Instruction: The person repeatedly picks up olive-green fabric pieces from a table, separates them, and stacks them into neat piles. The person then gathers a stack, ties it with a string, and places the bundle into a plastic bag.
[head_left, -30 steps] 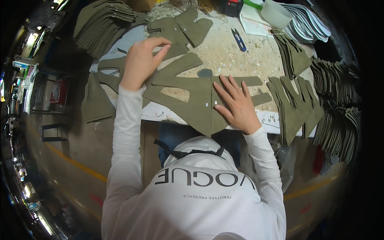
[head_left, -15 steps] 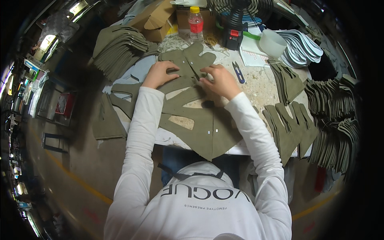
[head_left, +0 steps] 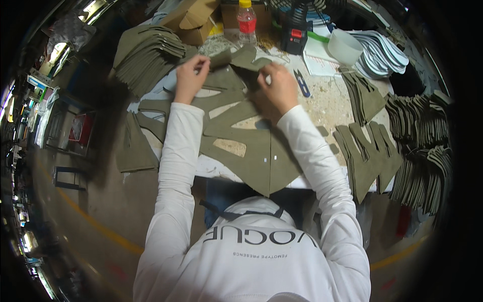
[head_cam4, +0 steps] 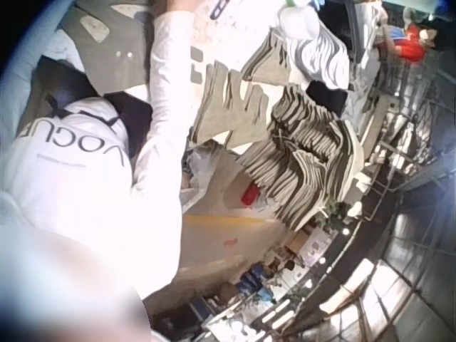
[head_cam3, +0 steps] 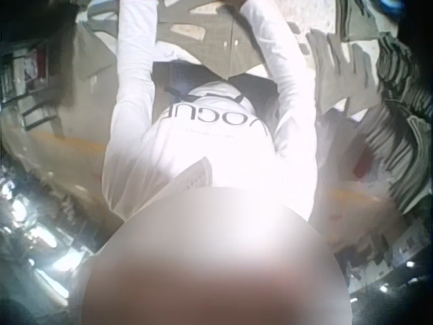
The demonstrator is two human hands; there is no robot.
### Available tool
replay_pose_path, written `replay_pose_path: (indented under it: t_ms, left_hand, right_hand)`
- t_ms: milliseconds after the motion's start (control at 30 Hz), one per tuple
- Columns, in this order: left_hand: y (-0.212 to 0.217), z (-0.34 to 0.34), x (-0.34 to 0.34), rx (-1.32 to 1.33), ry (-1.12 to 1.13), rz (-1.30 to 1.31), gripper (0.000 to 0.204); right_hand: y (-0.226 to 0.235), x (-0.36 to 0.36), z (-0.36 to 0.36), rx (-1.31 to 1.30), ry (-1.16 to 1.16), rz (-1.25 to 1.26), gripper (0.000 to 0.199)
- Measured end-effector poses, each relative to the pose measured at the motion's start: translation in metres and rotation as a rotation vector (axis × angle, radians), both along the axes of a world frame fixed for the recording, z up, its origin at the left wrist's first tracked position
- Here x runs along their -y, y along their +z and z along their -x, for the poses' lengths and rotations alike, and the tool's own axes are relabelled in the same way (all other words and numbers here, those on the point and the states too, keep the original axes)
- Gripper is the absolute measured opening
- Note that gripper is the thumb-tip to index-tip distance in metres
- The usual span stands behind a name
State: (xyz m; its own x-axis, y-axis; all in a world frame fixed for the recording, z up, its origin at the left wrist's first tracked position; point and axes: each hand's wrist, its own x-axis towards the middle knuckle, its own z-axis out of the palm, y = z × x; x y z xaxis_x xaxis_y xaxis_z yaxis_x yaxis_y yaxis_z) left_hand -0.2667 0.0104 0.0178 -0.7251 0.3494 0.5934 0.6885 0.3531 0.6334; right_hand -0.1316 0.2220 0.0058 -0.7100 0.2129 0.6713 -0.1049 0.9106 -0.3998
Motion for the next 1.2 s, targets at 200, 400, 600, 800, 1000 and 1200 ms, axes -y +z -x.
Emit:
replay_pose_path:
  t_ms: [200,400,600,800,1000,1200]
  left_hand:
    - [0.055,-0.046,0.015,-0.029,-0.150,-0.244,0.013]
    - [0.088,-0.079,0.020,0.323,-0.339,-0.044,0.012]
    - [0.064,-0.129,0.014,0.113,-0.318,-0.160,0.012]
    - [-0.003,-0.202,0.030,0.035,-0.444,0.284,0.019]
    - [-0.033,-0.228,0.035,-0.114,-0.438,0.367,0.026]
    - [-0.024,-0.239,0.041,-0.199,-0.422,0.362,0.025]
  right_hand:
    - [0.081,-0.027,-0.056,-0.289,0.176,0.228,0.015]
    - [0.114,-0.047,-0.098,0.219,0.172,0.291,0.016]
    - [0.092,-0.036,-0.143,-0.027,0.149,0.146,0.015]
    - [0.020,0.024,-0.209,0.203,0.207,-0.080,0.031]
    - [-0.019,0.039,-0.233,0.198,0.148,0.009,0.039]
    - [-0.012,0.050,-0.246,0.225,0.135,-0.030,0.040]
